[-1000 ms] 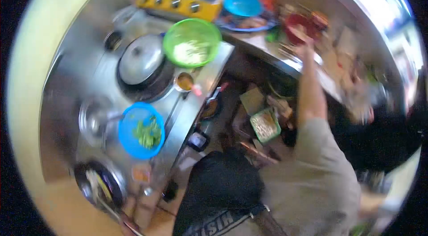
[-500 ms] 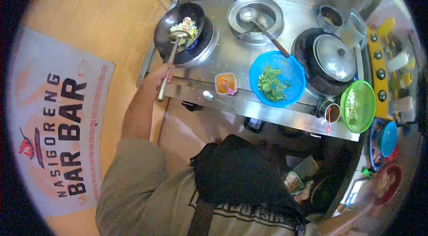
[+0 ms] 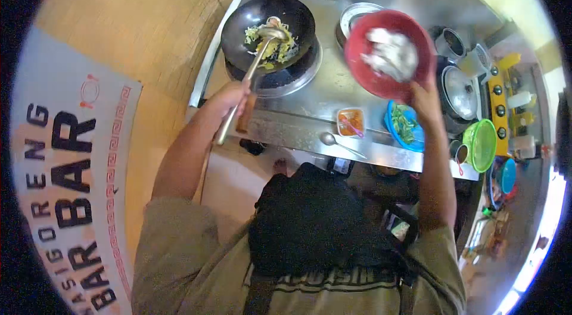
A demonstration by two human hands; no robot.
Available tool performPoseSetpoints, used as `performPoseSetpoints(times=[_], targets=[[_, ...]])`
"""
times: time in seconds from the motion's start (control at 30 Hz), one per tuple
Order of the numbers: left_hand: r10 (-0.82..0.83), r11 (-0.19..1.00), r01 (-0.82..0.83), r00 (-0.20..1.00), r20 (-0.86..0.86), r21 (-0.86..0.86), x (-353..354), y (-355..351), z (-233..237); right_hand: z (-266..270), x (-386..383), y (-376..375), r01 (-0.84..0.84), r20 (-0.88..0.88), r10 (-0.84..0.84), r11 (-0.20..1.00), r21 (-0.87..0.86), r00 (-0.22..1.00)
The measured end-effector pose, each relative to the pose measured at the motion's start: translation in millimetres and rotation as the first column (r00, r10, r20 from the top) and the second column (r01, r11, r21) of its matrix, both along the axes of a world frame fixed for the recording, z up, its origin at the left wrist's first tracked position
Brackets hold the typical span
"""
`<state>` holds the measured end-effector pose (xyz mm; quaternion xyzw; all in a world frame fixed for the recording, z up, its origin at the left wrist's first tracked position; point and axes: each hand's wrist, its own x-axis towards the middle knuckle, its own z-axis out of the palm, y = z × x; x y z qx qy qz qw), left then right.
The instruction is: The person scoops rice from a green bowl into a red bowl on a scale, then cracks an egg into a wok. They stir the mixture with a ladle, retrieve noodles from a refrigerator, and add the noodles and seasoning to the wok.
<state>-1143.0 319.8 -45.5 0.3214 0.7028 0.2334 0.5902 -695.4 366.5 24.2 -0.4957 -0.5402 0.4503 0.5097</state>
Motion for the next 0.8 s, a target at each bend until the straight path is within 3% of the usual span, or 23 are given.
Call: performPoseSetpoints(times=[0.03, 0.1, 0.13, 0.17, 0.2, 0.27, 0.3, 0.43, 0.53, 0.67, 0.7, 0.8], targets=[[-0.034, 0.999, 0.033, 0.999, 0.011, 0.035, -24.2, -7.6, 0.8, -29.5, -25.6, 40.8, -0.085, 0.204, 0.028, 0.957, 0.278, 0.979], [-0.047, 0.997, 0.047, 0.999, -0.002, 0.060, -53.5, -21.4, 8.1, -48.9, -91.3, 88.0, -0.054, 0.366, -0.100, 0.921, 0.386, 0.925], [-0.028, 0.998, 0.030, 0.999, -0.028, 0.055, -65.4, -25.3, 18.2, -53.4, -121.9, 103.8, -0.065, 0.478, -0.249, 0.834, 0.549, 0.842], [-0.009, 0.999, 0.012, 0.998, -0.056, 0.050, -77.1, -27.4, 27.5, -31.7, -157.7, 101.5, 0.001, 0.579, -0.153, 0.967, 0.255, 0.801], [-0.029, 0.998, 0.032, 0.998, -0.063, 0.049, -87.9, -28.0, 35.1, -10.6, -187.4, 99.5, 0.086, 0.637, -0.024, 0.994, -0.067, 0.770], [-0.065, 0.997, 0.068, 0.995, -0.075, 0.040, -105.5, -31.5, 46.8, -49.0, -217.3, 131.0, -0.047, 0.767, -0.145, 0.974, 0.222, 0.625], [-0.064, 0.997, 0.067, 0.995, -0.072, 0.035, -109.9, -33.7, 52.1, -52.0, -235.8, 135.1, -0.052, 0.856, -0.106, 0.987, 0.153, 0.505], [-0.053, 0.998, 0.056, 0.995, -0.082, 0.032, -114.1, -41.6, 56.9, -59.7, -270.1, 144.8, -0.208, 0.899, -0.071, 0.962, 0.176, 0.433], [-0.052, 0.998, 0.052, 0.999, -0.018, 0.039, -118.9, -41.1, 49.2, -64.6, -278.7, 153.5, -0.176, 0.891, -0.163, 0.950, 0.257, 0.423], [-0.048, 0.999, 0.048, 0.998, 0.034, 0.012, -118.0, -36.6, 52.5, -53.1, -282.7, 162.6, -0.233, 0.953, -0.121, 0.954, 0.189, 0.279], [-0.047, 0.999, 0.047, 0.998, 0.042, -0.003, -116.6, -34.8, 54.4, -51.5, -279.5, 164.3, -0.175, 0.896, -0.180, 0.947, 0.270, 0.407], [-0.061, 0.997, 0.059, 0.998, 0.034, 0.050, -114.5, -32.5, 43.8, -51.4, -282.1, 155.4, -0.271, 0.943, -0.149, 0.934, 0.233, 0.298]])
